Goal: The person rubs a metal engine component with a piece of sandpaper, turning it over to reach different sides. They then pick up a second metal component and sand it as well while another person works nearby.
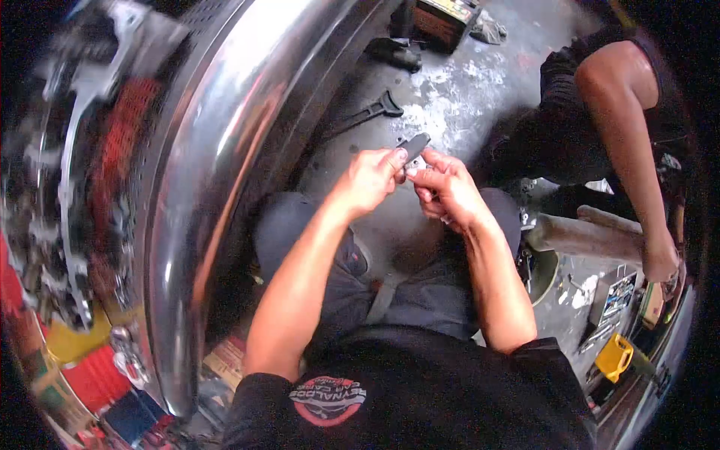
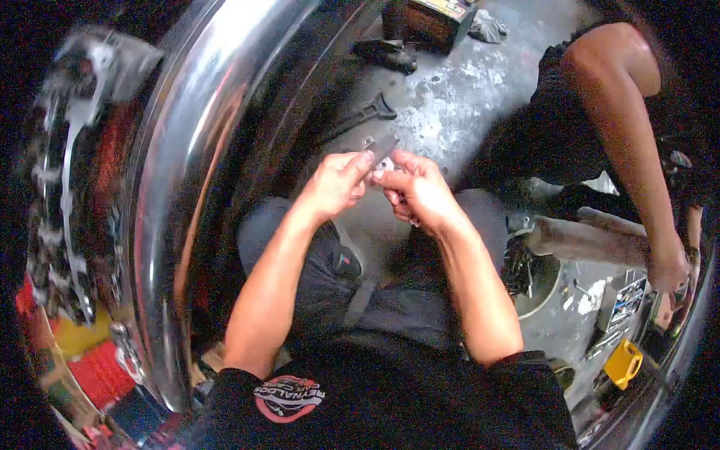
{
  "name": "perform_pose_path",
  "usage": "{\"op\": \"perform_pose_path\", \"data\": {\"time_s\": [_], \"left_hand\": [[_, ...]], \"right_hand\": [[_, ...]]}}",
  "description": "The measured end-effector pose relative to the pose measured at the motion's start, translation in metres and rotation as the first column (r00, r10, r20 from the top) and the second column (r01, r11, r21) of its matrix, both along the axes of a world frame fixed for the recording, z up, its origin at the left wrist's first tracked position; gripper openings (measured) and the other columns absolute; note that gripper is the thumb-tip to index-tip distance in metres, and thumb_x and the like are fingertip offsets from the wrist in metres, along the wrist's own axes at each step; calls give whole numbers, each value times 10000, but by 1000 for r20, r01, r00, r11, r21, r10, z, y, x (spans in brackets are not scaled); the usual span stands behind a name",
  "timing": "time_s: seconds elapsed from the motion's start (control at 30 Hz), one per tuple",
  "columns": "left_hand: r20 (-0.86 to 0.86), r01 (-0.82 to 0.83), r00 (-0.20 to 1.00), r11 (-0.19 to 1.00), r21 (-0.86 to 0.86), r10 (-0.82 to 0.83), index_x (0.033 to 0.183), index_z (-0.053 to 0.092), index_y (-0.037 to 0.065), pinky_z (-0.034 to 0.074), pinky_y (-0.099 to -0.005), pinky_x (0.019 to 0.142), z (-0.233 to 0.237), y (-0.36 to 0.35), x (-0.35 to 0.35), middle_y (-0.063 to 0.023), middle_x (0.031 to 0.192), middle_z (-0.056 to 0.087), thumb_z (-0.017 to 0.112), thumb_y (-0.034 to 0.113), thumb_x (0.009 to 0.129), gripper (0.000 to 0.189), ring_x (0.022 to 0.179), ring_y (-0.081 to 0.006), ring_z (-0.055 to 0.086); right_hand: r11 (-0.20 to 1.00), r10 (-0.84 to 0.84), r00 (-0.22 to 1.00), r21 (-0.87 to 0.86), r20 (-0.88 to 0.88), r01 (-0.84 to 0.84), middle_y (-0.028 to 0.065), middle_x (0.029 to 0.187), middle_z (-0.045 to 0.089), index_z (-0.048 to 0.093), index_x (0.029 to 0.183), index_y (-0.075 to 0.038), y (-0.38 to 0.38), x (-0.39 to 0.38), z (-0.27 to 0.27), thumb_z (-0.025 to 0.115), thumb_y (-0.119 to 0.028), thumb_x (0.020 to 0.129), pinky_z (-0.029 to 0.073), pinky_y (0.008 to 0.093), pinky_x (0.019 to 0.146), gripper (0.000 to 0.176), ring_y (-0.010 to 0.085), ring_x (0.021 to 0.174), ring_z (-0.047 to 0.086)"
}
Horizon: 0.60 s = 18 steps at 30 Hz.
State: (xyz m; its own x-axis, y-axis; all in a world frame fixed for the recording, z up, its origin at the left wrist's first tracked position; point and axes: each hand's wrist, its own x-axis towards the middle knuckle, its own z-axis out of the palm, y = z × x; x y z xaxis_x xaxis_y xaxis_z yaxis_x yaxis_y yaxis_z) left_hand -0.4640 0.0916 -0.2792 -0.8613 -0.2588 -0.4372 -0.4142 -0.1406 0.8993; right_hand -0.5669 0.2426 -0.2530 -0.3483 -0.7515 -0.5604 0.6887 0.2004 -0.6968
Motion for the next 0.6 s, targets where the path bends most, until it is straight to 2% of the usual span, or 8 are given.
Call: {"op": "perform_pose_path", "data": {"time_s": [0.03,0.13,0.2,0.27,0.3,0.4,0.57,0.6], "left_hand": [[60,-19,998,943,332,-1,810,578,50,207,-209,405,14,0,11,53,569,385,501,440,981,433,456,-36,299],[93,-50,995,933,357,18,753,573,47,248,-211,398,37,8,33,24,541,389,483,418,990,450,445,-48,333],[-6,-40,999,994,-102,40,796,598,26,354,-319,408,22,18,39,-94,573,528,488,391,982,424,427,-183,470],[-170,-113,986,754,-647,2,822,612,18,420,-397,442,14,31,39,-183,632,607,485,366,979,403,464,-286,567],[-124,-115,992,657,-745,33,832,607,28,494,-463,566,14,36,42,-235,769,649,517,333,955,340,622,-377,641],[-47,-45,999,328,-944,2,848,596,68,517,-443,591,26,47,52,-172,740,653,560,317,934,266,673,-356,661],[-241,-260,945,-65,-963,-220,750,571,115,502,-380,522,14,31,55,-56,601,598,616,332,884,259,542,-235,631],[-332,-342,939,-169,-924,-89,759,569,105,497,-384,504,15,12,58,-69,594,588,627,335,884,268,535,-245,624]], "right_hand": [[998,45,998,-41,-32,-47,-20,563,474,561,1034,-37,4,5,4,664,-138,870,251,233,349,219,59,378,347],[988,100,987,-104,-122,-113,-21,555,481,548,952,-60,9,18,5,665,-139,872,250,232,347,162,57,380,356],[988,97,985,-106,-145,-113,-25,559,480,515,863,-94,14,26,5,651,-131,881,244,226,348,141,53,381,352],[991,77,995,-104,-57,-83,-28,568,465,519,869,-98,17,32,8,634,-123,888,243,229,354,120,51,388,339],[992,81,996,-96,-30,-83,-28,575,458,517,867,-101,19,34,7,630,-124,888,243,232,357,117,50,393,329],[991,117,993,-62,18,-116,-33,589,440,507,894,-112,25,40,9,609,-126,896,244,239,366,103,47,400,299],[997,67,989,40,132,-72,-39,599,425,482,894,-120,27,49,14,583,-124,909,256,237,366,102,45,394,278],[996,44,990,67,133,-53,-41,595,422,466,900,-125,29,51,11,581,-125,912,240,231,358,116,42,391,271]]}}
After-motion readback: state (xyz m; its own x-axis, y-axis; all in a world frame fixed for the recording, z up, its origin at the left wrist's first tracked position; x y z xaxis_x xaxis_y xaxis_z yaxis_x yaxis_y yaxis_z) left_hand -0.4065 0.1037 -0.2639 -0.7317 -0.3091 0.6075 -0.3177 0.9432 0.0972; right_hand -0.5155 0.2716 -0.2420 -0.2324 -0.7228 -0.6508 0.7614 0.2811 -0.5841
